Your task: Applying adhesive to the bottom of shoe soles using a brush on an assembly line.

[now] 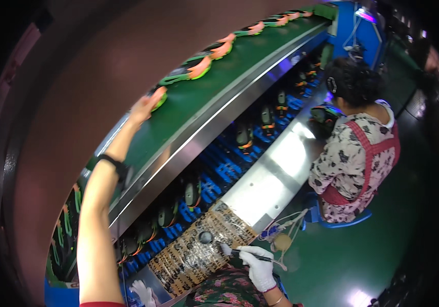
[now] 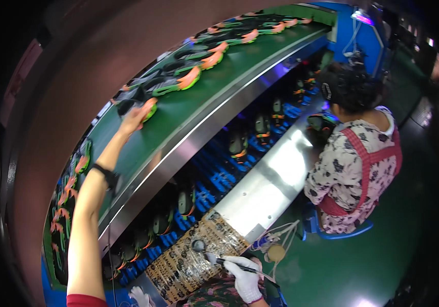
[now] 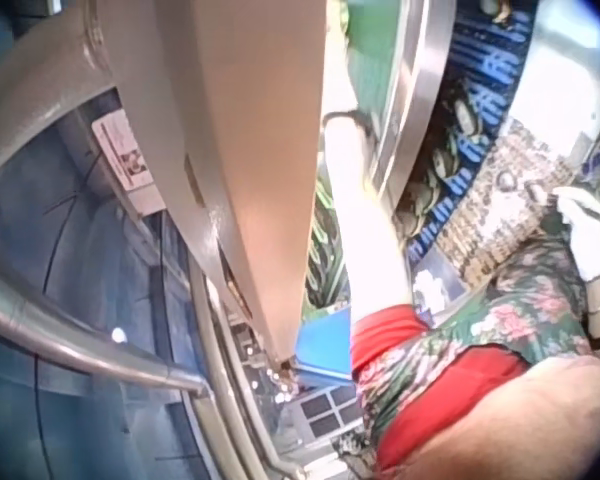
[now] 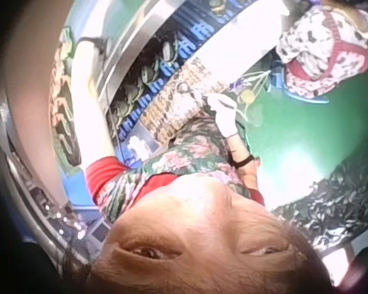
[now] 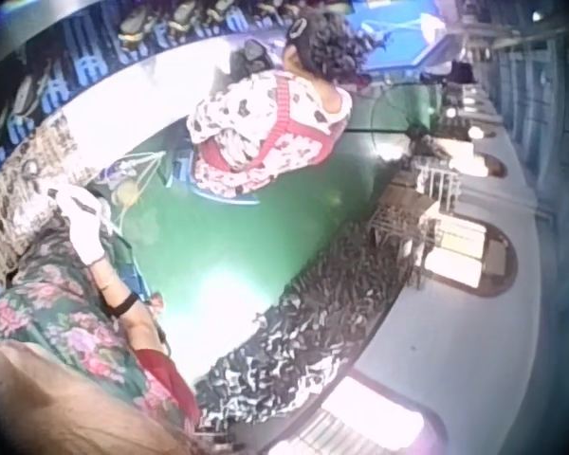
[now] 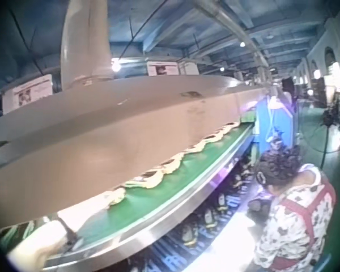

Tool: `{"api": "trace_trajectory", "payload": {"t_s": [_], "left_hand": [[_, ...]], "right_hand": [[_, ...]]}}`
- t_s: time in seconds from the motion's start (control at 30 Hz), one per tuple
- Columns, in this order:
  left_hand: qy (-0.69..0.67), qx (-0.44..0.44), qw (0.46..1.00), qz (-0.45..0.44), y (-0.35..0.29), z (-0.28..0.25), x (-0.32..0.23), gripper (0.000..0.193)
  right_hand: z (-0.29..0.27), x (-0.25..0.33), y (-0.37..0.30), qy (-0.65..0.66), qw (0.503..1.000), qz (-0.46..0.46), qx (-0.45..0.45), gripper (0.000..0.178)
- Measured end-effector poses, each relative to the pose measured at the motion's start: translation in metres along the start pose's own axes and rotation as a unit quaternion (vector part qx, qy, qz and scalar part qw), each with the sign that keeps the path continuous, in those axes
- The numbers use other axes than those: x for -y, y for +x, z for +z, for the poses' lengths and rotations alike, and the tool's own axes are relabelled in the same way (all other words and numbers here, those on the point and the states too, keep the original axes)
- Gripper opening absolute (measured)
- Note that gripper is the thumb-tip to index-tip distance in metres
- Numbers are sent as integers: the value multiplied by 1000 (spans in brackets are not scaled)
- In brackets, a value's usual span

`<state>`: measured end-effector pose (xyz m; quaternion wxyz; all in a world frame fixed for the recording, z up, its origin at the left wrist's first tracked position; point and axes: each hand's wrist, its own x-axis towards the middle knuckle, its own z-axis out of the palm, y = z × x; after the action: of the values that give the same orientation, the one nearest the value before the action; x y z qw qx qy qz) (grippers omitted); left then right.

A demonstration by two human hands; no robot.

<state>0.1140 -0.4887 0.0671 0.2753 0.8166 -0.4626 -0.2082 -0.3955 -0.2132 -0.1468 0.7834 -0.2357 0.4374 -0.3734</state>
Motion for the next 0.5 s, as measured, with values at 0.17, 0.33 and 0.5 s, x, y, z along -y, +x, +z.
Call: {"api": "trace_trajectory", "payload": {"t_s": [0.17, 0.33, 0.5], "left_hand": [[-215, -28, 976, 8, -131, 14, 16, 31], [-73, -172, 981, 53, -325, -1, 95, 23], [-321, -326, 889, 11, -463, 63, 124, 30]], "right_hand": [[7, 16, 15, -26, 997, -30, 58, 19], [40, 28, 11, -52, 987, -51, 145, 21], [66, 33, -1, -42, 977, -56, 200, 19]]}}
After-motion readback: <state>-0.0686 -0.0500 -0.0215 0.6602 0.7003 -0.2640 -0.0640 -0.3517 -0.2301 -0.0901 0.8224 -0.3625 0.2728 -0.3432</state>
